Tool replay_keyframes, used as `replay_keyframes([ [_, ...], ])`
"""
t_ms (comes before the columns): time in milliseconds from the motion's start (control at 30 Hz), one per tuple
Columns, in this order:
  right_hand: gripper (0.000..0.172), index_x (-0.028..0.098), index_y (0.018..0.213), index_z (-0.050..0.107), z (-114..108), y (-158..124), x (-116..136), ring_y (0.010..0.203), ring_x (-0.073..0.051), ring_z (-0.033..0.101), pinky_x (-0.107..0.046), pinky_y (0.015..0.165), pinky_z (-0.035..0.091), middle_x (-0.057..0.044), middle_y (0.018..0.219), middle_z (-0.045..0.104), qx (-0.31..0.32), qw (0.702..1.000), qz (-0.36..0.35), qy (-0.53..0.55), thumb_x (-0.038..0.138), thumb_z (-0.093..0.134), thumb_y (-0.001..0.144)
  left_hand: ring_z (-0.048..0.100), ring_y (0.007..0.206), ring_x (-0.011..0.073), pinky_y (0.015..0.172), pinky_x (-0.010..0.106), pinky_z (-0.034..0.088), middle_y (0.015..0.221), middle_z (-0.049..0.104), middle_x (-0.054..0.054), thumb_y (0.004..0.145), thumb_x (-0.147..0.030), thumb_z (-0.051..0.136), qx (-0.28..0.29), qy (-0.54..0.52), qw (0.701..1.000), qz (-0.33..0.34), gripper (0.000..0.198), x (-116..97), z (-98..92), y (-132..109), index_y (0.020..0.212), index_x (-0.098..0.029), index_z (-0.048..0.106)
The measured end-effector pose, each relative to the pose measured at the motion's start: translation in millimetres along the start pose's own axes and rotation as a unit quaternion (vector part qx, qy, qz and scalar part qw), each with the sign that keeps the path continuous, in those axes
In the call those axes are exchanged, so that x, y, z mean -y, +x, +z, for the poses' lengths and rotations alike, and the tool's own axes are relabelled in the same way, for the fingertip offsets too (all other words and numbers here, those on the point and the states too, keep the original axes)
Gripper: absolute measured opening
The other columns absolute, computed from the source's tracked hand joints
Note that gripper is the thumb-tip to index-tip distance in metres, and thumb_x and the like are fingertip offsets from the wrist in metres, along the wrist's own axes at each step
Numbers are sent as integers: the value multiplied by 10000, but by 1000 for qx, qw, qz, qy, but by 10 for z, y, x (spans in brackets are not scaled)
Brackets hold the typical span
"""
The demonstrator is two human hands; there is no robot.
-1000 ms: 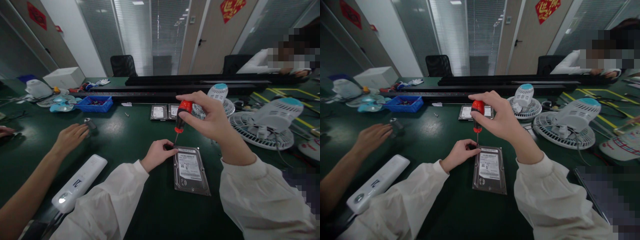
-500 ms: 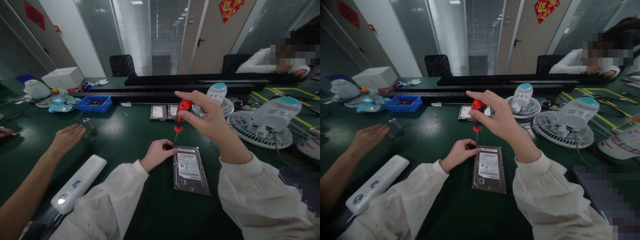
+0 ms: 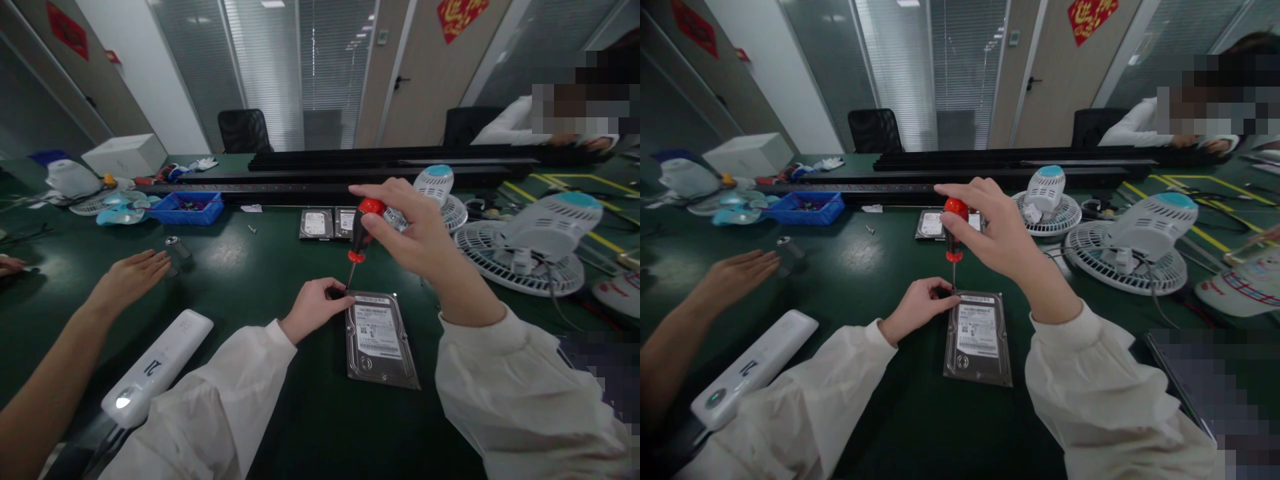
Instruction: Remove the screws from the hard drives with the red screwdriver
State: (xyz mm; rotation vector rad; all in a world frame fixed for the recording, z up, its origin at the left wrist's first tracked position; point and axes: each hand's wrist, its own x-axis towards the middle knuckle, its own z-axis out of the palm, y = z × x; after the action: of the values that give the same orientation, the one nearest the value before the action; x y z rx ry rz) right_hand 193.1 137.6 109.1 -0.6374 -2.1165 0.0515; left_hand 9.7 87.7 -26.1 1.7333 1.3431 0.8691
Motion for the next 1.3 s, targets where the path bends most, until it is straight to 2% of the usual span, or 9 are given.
replay_keyframes([
  [133, 428, 261, 1405, 615, -1, -12, -18, 1160, -264, 640, -508, 1010, 511, -94, 1264, 710, 12, 999, -14, 40, 270, 518, 988, 635, 696, 157, 650, 276, 473, 888, 759, 28, 845, -399, 781, -4, 0, 1000, 6, 285, 23, 10, 8, 1012, -169, 780],
  [300, 394, 236, 1286, 680, 31, -13, -29, 934, -238, 668, -452, 857, 554, -67, 1068, 740, -18, 1000, 5, -1, 361, 674, 913, 633, 695, 157, 647, 275, 472, 881, 757, 29, 842, -399, 787, -5, 0, 1000, 2, 291, 22, 10, 10, 1014, -164, 780],
  [400, 366, 250, 1279, 683, 25, -8, -25, 976, -249, 658, -465, 882, 544, -71, 1079, 723, -6, 1000, 5, -14, 410, 605, 960, 634, 698, 158, 648, 276, 477, 885, 755, 28, 845, -406, 786, -5, -1, 1000, 2, 286, 22, 9, 6, 1010, -171, 779],
  [533, 404, 283, 1387, 623, -3, -13, -13, 1136, -266, 643, -497, 987, 517, -85, 1207, 705, 17, 1000, -3, 24, 337, 460, 1021, 638, 711, 160, 657, 279, 488, 905, 755, 31, 853, -422, 778, 3, -6, 1000, 3, 301, 28, 6, 3, 1025, -175, 778],
  [700, 374, 263, 1299, 675, 7, -14, -8, 960, -251, 672, -469, 876, 553, -67, 1108, 747, -6, 1000, 19, -7, 384, 620, 949, 641, 708, 163, 663, 282, 489, 885, 752, 28, 852, -409, 779, 1, 2, 1000, 0, 285, 27, 6, 10, 1017, -177, 778],
  [800, 388, 281, 1318, 670, 4, -11, -7, 987, -266, 650, -498, 899, 542, -72, 1094, 739, -1, 999, 13, -31, 428, 584, 969, 640, 700, 160, 657, 278, 484, 872, 750, 24, 851, -411, 781, 1, -1, 1000, -1, 285, 29, 9, 13, 1015, -176, 777],
  [933, 429, 282, 1416, 605, -6, -21, -12, 1112, -273, 635, -526, 996, 514, -82, 1229, 719, 13, 1000, -1, 1, 331, 446, 1021, 636, 697, 160, 643, 278, 473, 879, 751, 27, 851, -428, 779, 0, 0, 1000, 2, 306, 35, 7, 9, 1023, -175, 778],
  [1133, 376, 269, 1290, 694, 31, -12, -15, 955, -255, 679, -483, 881, 560, -66, 1091, 759, -30, 999, 10, -24, 376, 647, 931, 637, 711, 164, 657, 282, 478, 896, 755, 28, 850, -418, 777, -2, 7, 1000, 1, 296, 32, 7, 10, 1025, -179, 781],
  [1300, 401, 300, 1362, 654, -7, -9, -12, 1176, -282, 639, -542, 1026, 507, -79, 1257, 711, -4, 1000, -7, 5, 332, 518, 987, 640, 711, 167, 657, 282, 476, 899, 757, 30, 846, -431, 777, -4, 10, 1000, 2, 312, 49, 14, 17, 1028, -177, 779],
])
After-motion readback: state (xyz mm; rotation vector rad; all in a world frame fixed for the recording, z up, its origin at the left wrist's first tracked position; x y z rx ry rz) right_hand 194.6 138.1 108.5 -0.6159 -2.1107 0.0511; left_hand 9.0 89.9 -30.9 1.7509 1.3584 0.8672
